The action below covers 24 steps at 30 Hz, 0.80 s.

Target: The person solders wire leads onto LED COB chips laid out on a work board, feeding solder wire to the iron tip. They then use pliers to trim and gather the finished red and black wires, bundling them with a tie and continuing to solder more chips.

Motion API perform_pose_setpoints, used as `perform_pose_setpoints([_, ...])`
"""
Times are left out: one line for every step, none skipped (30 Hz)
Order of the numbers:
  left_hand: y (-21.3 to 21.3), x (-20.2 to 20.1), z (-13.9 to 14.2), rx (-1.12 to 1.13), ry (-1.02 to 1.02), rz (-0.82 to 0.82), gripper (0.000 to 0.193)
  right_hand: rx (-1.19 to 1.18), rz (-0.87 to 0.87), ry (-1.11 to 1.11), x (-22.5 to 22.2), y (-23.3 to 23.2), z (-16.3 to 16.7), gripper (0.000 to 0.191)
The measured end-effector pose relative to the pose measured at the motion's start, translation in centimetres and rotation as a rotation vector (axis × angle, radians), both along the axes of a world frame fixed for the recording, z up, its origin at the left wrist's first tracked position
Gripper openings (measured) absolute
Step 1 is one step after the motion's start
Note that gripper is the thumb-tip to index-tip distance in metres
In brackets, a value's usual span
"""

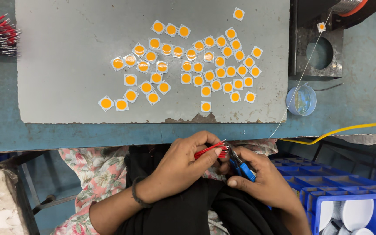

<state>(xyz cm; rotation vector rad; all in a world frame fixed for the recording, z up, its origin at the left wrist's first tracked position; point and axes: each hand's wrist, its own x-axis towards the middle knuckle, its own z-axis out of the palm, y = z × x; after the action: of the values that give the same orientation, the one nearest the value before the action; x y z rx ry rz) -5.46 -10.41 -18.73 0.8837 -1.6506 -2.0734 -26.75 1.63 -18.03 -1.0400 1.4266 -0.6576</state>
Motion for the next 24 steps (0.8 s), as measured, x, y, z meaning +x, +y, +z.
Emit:
perform_pose_setpoints([0.0,0.0,-0.1,0.017,0.031,-0.004,0.02,-0.012,0.014,-0.011,-0.1,0.0,-0.1,0.048])
perform_pose_setpoints([0.0,0.0,-0.2,0.035,0.062,-0.008,0.02,-0.033,0.03,0.002,-0.2,-0.1,-0.1,0.048])
perform_pose_setpoints([0.1,0.0,-0.3,0.052,0.092,-0.012,0.02,-0.054,0.046,0.015,-0.4,-0.1,-0.2,0.048])
perform_pose_setpoints([0.1,0.0,-0.5,0.093,0.116,-0.018,0.02,-0.075,0.062,0.028,-0.5,0.0,-0.3,0.047])
perform_pose_setpoints([0.2,0.0,-0.7,0.133,0.141,-0.024,0.021,-0.052,0.053,-0.003,-0.6,0.1,-0.4,0.046])
perform_pose_setpoints([0.3,0.0,-0.9,0.175,0.165,-0.03,0.021,-0.029,0.045,-0.034,-0.7,0.2,-0.6,0.045])
perform_pose_setpoints([0.3,0.0,-1.1,0.23,0.192,-0.042,0.022,-0.006,0.036,-0.064,-0.8,0.3,-0.8,0.044])
perform_pose_setpoints([0.4,0.0,-1.3,0.286,0.219,-0.055,0.022,0.016,0.021,-0.109,-0.9,0.5,-1.0,0.046])
perform_pose_setpoints([0.5,0.0,-1.5,0.342,0.245,-0.067,0.022,0.038,0.007,-0.155,-1.0,0.6,-1.2,0.047])
perform_pose_setpoints([0.5,0.0,-1.7,0.361,0.274,-0.076,0.022,0.06,-0.008,-0.2,-1.2,0.8,-1.4,0.049])
perform_pose_setpoints([0.5,0.0,-1.9,0.379,0.301,-0.084,0.023,0.053,-0.003,-0.231,-1.4,1.0,-1.7,0.05])
perform_pose_setpoints([0.5,0.1,-2.1,0.397,0.329,-0.092,0.023,0.044,0.001,-0.261,-1.6,1.1,-1.9,0.051])
perform_pose_setpoints([0.5,0.1,-2.2,0.411,0.34,-0.105,0.023,0.036,0.006,-0.292,-1.8,1.2,-2.1,0.053])
perform_pose_setpoints([0.5,0.2,-2.3,0.426,0.351,-0.117,0.023,0.034,0.025,-0.307,-1.9,1.2,-2.3,0.055])
perform_pose_setpoints([0.5,0.2,-2.4,0.44,0.362,-0.13,0.023,0.032,0.043,-0.323,-2.1,1.2,-2.5,0.058])
perform_pose_setpoints([0.5,0.3,-2.5,0.442,0.369,-0.138,0.023,0.03,0.062,-0.339,-2.3,1.2,-2.7,0.06])
perform_pose_setpoints([0.5,0.3,-2.6,0.443,0.377,-0.145,0.023,0.033,0.068,-0.344,-2.4,1.2,-2.8,0.062])
perform_pose_setpoints([0.5,0.3,-2.6,0.444,0.385,-0.153,0.023,0.035,0.074,-0.35,-2.5,1.3,-2.8,0.063])
perform_pose_setpoints([0.5,0.3,-2.7,0.438,0.387,-0.156,0.023,0.038,0.08,-0.356,-2.6,1.3,-2.8,0.064])
perform_pose_setpoints([0.5,0.4,-2.7,0.431,0.39,-0.159,0.023,0.041,0.083,-0.362,-2.7,1.3,-2.9,0.065])
perform_pose_setpoints([0.5,0.4,-2.8,0.425,0.392,-0.163,0.023,0.045,0.084,-0.368,-2.7,1.4,-3.0,0.066])
perform_pose_setpoints([0.4,0.4,-2.8,0.443,0.405,-0.167,0.023,0.048,0.085,-0.373,-2.7,1.4,-3.0,0.067])
perform_pose_setpoints([0.4,0.4,-2.9,0.46,0.418,-0.171,0.023,0.035,0.091,-0.364,-2.7,1.4,-3.1,0.066])
perform_pose_setpoints([0.3,0.4,-3.0,0.478,0.432,-0.176,0.023,0.023,0.097,-0.355,-2.6,1.4,-3.2,0.064])
